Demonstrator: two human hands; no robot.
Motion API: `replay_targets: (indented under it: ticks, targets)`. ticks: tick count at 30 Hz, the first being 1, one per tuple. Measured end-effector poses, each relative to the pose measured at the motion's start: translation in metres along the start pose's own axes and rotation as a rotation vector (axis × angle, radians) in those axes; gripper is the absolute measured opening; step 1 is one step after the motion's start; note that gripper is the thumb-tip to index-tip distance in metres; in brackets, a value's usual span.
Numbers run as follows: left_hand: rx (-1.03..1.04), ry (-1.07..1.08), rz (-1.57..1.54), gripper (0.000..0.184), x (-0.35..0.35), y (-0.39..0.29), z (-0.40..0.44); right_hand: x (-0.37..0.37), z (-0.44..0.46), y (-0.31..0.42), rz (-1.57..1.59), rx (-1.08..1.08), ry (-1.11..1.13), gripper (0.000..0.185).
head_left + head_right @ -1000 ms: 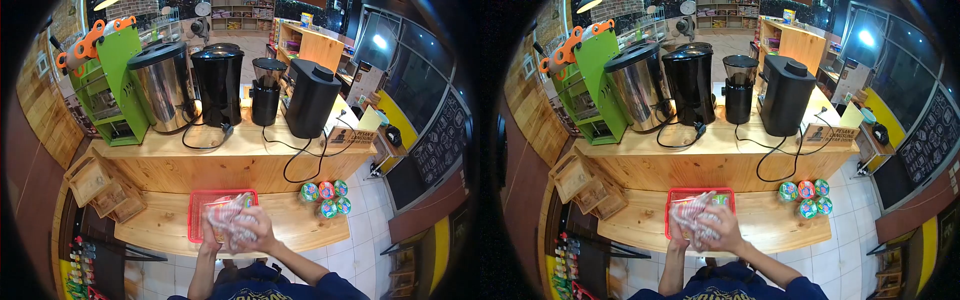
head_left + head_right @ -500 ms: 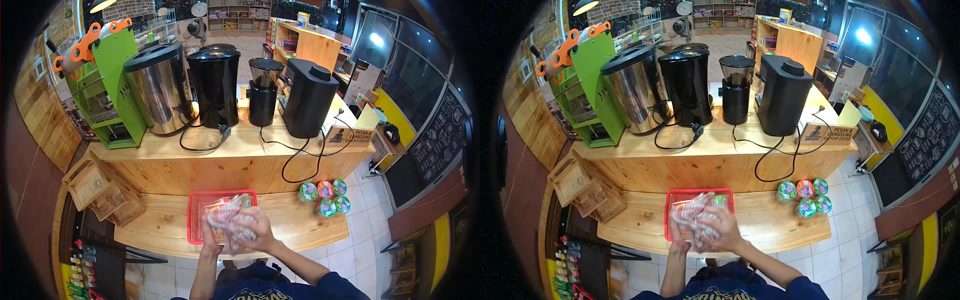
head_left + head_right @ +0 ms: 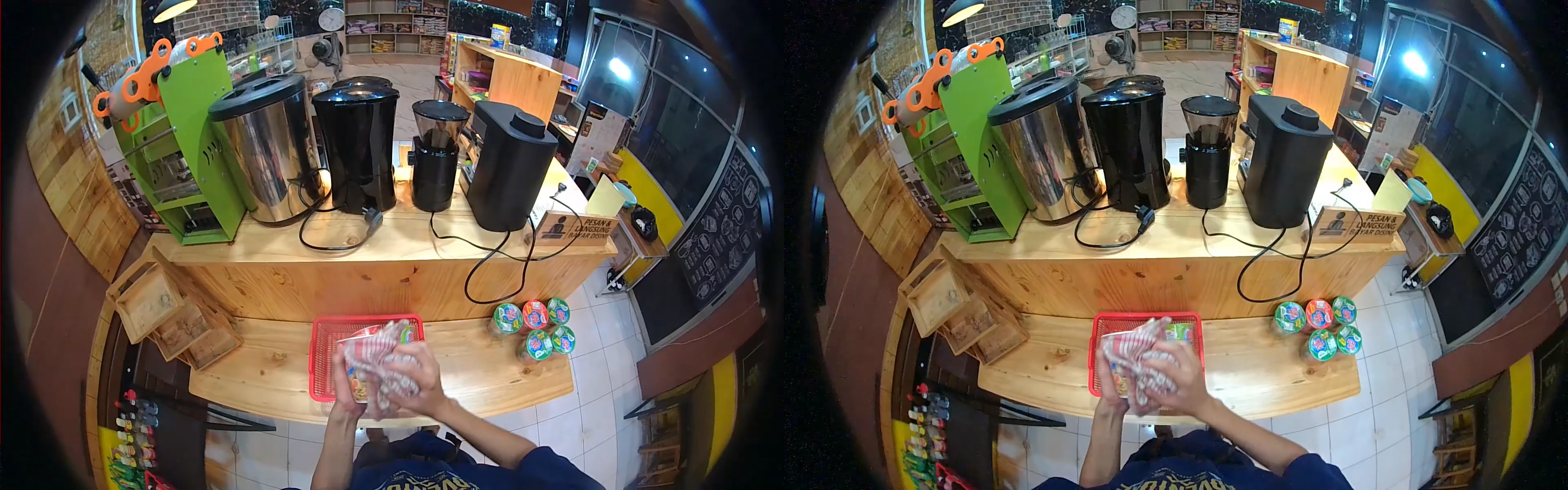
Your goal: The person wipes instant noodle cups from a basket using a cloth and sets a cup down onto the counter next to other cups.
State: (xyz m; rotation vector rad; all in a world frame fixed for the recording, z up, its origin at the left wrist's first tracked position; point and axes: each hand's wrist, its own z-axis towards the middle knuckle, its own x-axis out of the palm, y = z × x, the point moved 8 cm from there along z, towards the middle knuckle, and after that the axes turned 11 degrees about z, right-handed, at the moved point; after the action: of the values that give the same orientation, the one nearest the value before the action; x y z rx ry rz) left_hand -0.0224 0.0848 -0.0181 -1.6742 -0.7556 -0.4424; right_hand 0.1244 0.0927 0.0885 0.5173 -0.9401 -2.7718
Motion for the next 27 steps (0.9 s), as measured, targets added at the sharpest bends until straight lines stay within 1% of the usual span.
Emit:
replay_targets:
  ticks: [2,3,5,6,7,10,11,13,14,15,18,19,20,21,22,23,26,27]
  targets:
    - [0.016,-0.026,-0.072,0.068,0.0,0.01,0.003,-0.014,0.02,-0.002,-0.031,0.025,-0.048,0.052]
    - [0.022,-0.022,-0.076,0.06,0.016,0.004,-0.005,-0.019,0.025,-0.006,-0.036,0.039,-0.079,0.051]
    - [0.048,0.045,-0.038,0.06,0.013,0.008,-0.002,-0.024,0.026,-0.007,-0.055,0.065,-0.116,0.049]
    - [0.064,0.075,-0.018,0.061,0.007,0.012,0.001,-0.02,0.022,-0.004,-0.055,0.053,-0.094,0.048]
    - [-0.015,0.06,-0.223,0.07,0.002,0.02,0.004,-0.016,0.013,0.0,-0.055,0.042,-0.073,0.048]
    - [-0.025,0.05,0.011,0.082,0.004,0.006,0.0,0.002,-0.016,0.011,-0.021,0.02,0.008,0.049]
    - [-0.048,0.077,-0.022,0.09,0.002,0.007,0.004,0.007,-0.023,0.015,-0.025,0.011,0.042,0.05]
    - [-0.059,0.079,0.014,0.088,0.003,0.008,0.004,0.006,-0.02,0.016,-0.009,-0.01,0.086,0.051]
    - [-0.066,0.079,0.034,0.088,0.003,0.008,0.003,-0.003,-0.012,0.012,-0.029,-0.013,0.058,0.051]
    - [-0.047,0.028,0.095,0.083,0.004,0.009,-0.003,-0.012,-0.002,0.007,-0.049,-0.016,0.03,0.051]
    - [-0.003,0.065,0.051,0.077,0.013,0.024,0.002,-0.034,0.026,-0.002,-0.086,0.019,-0.084,0.053]
    - [0.024,0.065,0.087,0.073,0.028,0.015,-0.004,-0.038,0.03,-0.006,-0.095,0.037,-0.112,0.053]
    - [0.033,0.076,0.038,0.072,0.02,0.021,0.001,-0.041,0.033,-0.008,-0.101,0.054,-0.139,0.053]
    - [0.041,0.086,-0.011,0.072,0.002,0.031,0.008,-0.038,0.03,-0.004,-0.115,0.04,-0.112,0.051]
    - [0.048,0.094,-0.06,0.071,0.012,0.022,0.006,-0.032,0.023,-0.001,-0.096,0.032,-0.085,0.05]
    - [0.022,-0.004,0.05,0.074,0.014,0.014,0.0,-0.024,0.012,0.003,-0.076,0.023,-0.058,0.049]
    - [-0.018,0.079,0.025,0.079,0.008,0.005,0.002,-0.004,-0.013,0.016,-0.043,0.003,0.011,0.047]
    - [-0.02,0.063,0.006,0.084,0.0,0.008,0.008,0.0,-0.017,0.017,-0.043,-0.003,0.038,0.047]
